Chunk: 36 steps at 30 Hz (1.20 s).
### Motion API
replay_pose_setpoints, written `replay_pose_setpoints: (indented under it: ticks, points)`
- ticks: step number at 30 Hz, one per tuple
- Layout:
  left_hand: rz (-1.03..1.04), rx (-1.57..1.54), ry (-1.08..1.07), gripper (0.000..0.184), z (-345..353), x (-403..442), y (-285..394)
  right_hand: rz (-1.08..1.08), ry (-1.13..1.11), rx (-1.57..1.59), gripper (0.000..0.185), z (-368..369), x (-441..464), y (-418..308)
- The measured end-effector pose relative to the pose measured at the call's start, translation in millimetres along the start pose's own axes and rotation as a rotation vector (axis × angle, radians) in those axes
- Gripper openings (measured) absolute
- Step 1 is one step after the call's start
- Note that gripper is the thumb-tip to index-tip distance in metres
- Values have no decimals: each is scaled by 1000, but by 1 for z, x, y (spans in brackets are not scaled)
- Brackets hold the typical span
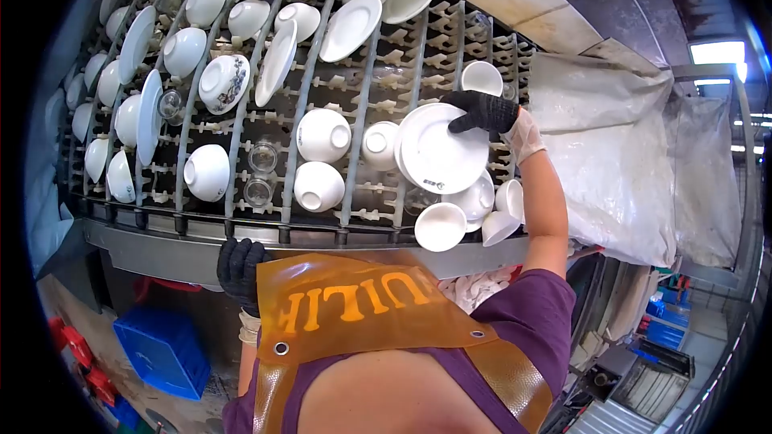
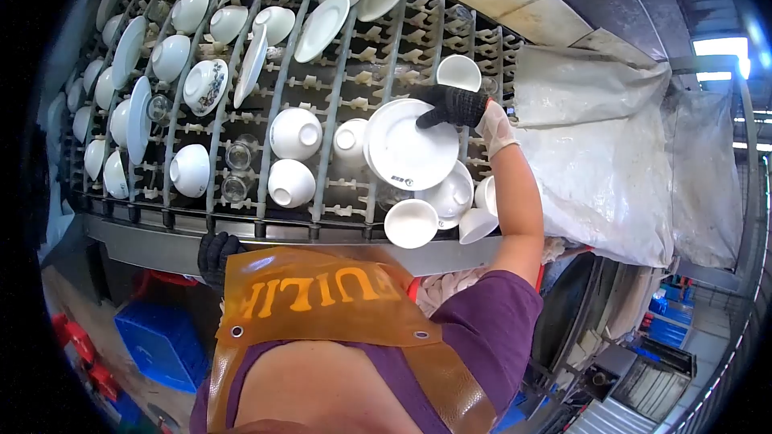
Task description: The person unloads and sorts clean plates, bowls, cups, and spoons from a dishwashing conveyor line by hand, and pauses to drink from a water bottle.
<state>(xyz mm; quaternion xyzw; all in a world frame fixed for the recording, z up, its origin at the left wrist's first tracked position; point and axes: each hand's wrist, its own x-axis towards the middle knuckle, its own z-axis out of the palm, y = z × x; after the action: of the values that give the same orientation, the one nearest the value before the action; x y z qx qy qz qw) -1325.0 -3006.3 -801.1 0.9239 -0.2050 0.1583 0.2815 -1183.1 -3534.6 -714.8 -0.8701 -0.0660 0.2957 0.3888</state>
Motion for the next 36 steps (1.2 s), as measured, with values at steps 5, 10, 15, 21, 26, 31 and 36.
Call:
replay_pose_setpoints:
  ticks: [5, 10, 15, 21, 26, 31, 36]
  points:
    - [349, 227, 84, 18, -4, 28, 18, -16, 262, 87, 47, -40, 11, -27]
    - [340, 284, 94, 17, 7, 21, 21, -129, 520, 966, 33, -45, 12, -37]
    - [313, 266, 30, 18, 3, 16, 30, 58, 886, -471, 51, -6, 26, 28]
    - [312, 289, 52, 17, 7, 19, 43, 111, 1017, -584, 54, 6, 32, 70]
    - [307, 297, 59, 15, 12, 30, 60, 47, 979, 545, 41, -54, 16, 61]
    - [335, 274, 45, 17, 18, 25, 60, 25, 617, -368, 56, -43, 2, 114]
    - [350, 266, 36, 18, 24, 22, 63, 353, 335, -561, 75, 8, -14, 91]
